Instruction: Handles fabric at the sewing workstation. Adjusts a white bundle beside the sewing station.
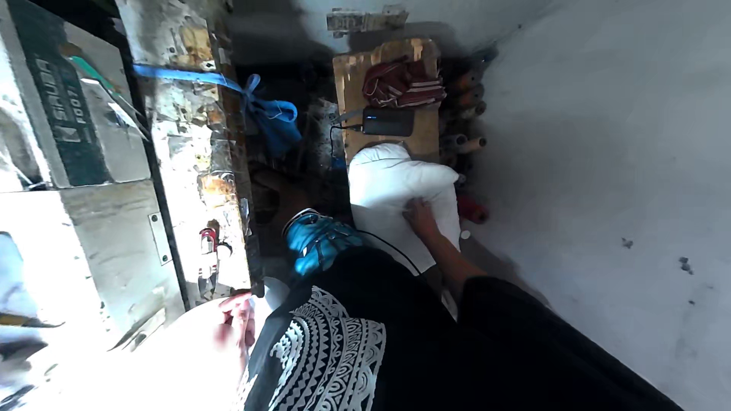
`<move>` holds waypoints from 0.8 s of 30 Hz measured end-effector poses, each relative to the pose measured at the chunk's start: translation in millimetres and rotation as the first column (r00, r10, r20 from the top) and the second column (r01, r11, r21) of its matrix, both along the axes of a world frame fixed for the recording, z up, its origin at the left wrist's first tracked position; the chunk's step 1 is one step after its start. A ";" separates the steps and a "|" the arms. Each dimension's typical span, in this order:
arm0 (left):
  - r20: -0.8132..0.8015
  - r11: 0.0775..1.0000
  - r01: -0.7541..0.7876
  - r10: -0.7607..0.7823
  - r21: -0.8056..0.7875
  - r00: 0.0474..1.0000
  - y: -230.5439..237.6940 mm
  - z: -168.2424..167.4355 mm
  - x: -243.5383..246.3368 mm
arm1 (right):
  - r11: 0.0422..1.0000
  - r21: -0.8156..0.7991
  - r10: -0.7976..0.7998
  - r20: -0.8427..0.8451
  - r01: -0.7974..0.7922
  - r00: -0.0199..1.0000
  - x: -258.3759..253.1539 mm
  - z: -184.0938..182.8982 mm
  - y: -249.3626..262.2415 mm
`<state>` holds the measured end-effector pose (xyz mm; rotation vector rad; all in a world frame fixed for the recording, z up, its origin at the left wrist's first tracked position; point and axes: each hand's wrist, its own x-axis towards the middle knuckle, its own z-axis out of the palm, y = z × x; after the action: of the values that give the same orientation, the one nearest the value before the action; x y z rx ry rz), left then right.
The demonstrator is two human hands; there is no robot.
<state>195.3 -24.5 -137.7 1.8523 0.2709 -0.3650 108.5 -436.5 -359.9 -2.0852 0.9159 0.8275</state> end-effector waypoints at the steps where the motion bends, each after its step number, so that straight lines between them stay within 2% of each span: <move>1: -0.023 0.999 -0.008 0.009 0.034 1.000 -7.7 8.1 4.3 | 0.998 0.009 -0.069 -0.058 0.070 0.996 12.7 -5.3 -4.0; 3: -0.032 0.999 0.003 -0.001 0.040 0.999 -7.7 12.9 3.8 | 0.985 -0.031 -0.171 -0.094 0.169 0.981 20.7 -0.4 -2.1; 5: 0.023 0.999 0.026 -0.026 -0.027 0.999 4.4 -3.1 0.1 | 0.962 -0.093 -0.260 -0.043 0.255 0.965 18.0 8.6 2.3; 8: -0.095 0.998 -0.008 0.014 0.067 0.995 -12.3 18.0 8.7 | 0.940 -0.102 -0.333 -0.051 0.327 0.942 19.4 16.0 9.9; 10: -0.110 0.997 -0.020 0.028 0.076 0.994 -15.6 21.4 10.7 | 0.947 -0.047 -0.321 -0.138 0.317 0.937 33.3 22.2 4.9; 11: -0.104 0.997 -0.028 0.035 0.066 0.994 -15.8 21.2 10.2 | 0.948 -0.025 -0.318 -0.124 0.318 0.940 36.0 26.9 2.3; 14: -0.094 0.997 -0.058 0.062 0.047 0.994 -17.0 18.8 11.1 | 0.955 -0.030 -0.292 0.076 0.295 0.954 21.9 46.8 -2.1; 15: -0.093 0.997 -0.055 0.059 0.047 0.994 -16.2 18.3 9.3 | 0.956 -0.042 -0.287 0.068 0.290 0.955 11.1 47.8 -5.5; 17: -0.075 0.999 -0.027 0.030 0.038 0.997 -8.7 13.8 2.8 | 0.952 -0.057 -0.304 -0.074 0.300 0.950 -5.3 52.3 -10.8; 18: -0.048 1.000 -0.031 0.031 0.002 0.998 -4.8 5.4 3.4 | 0.957 -0.061 -0.288 -0.085 0.284 0.954 4.1 58.3 -12.1; 19: -0.037 0.999 -0.044 0.043 -0.017 0.998 -5.5 2.6 5.9 | 0.965 -0.055 -0.260 -0.047 0.257 0.965 18.1 67.7 -10.3; 21: -0.096 0.996 -0.081 0.084 0.035 0.992 -20.9 21.6 10.1 | 0.978 -0.018 -0.207 0.054 0.208 0.977 23.4 82.1 -4.8; 24: -0.109 0.995 -0.068 0.075 0.069 0.991 -26.3 25.6 12.2 | 0.973 -0.039 -0.227 -0.001 0.227 0.974 12.7 62.6 -19.1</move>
<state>207.5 -50.8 -112.1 1.8834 0.4291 -0.4143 121.3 -455.6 -297.3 -1.9654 1.1568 0.6995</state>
